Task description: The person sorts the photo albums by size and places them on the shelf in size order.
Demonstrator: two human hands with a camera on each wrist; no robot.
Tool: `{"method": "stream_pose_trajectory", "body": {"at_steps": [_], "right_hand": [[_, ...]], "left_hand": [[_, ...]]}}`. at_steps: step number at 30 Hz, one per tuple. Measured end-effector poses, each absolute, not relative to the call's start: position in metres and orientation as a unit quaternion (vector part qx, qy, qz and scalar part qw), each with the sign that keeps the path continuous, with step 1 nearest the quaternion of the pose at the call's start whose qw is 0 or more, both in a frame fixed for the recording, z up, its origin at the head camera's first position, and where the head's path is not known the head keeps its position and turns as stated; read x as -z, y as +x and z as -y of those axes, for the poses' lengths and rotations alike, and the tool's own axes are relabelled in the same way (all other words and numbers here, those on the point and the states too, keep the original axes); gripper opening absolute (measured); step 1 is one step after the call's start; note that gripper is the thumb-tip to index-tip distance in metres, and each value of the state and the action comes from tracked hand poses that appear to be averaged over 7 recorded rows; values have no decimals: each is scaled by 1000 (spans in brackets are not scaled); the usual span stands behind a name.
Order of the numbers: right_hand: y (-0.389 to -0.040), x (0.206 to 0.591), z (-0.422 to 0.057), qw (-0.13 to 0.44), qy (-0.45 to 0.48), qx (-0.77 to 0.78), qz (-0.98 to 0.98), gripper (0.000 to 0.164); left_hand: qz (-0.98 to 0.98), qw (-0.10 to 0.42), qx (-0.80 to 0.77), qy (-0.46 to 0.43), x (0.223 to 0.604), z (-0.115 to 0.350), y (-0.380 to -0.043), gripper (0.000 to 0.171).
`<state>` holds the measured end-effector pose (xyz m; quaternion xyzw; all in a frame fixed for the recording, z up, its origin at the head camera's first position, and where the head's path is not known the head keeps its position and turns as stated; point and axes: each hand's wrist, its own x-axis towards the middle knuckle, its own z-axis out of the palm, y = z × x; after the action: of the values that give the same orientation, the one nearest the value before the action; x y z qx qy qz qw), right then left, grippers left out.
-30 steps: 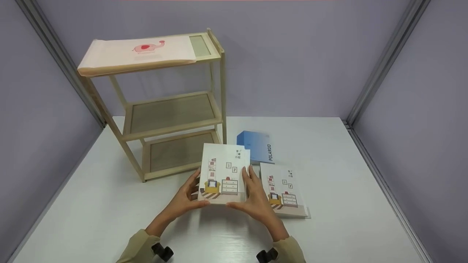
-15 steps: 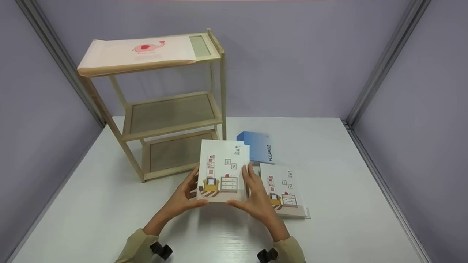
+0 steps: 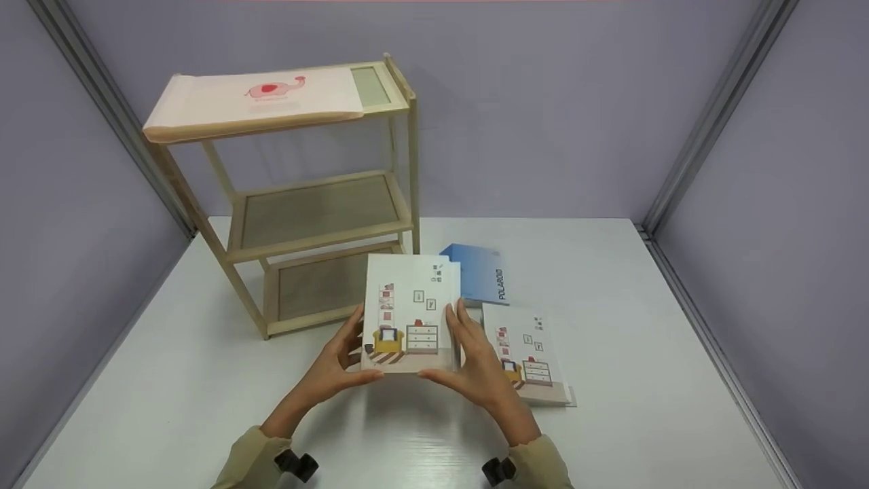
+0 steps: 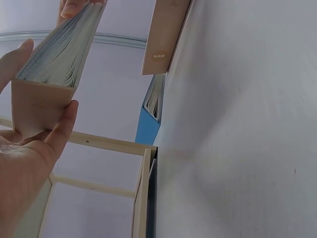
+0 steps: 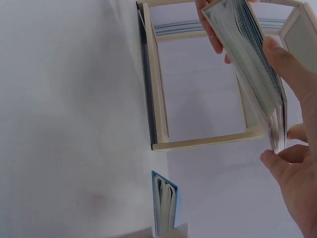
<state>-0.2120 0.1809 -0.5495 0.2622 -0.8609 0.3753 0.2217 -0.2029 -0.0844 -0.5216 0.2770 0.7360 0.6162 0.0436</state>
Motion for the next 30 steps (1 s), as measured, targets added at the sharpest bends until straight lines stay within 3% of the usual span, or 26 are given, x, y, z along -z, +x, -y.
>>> {"method": "stream_pose_trajectory", "body": {"at_steps": [30], "right_hand": [[-215,541,-172,266,288,-398,830,101]], "left_hand": [[-711,10,-639,294,513,92,-201,106]]}}
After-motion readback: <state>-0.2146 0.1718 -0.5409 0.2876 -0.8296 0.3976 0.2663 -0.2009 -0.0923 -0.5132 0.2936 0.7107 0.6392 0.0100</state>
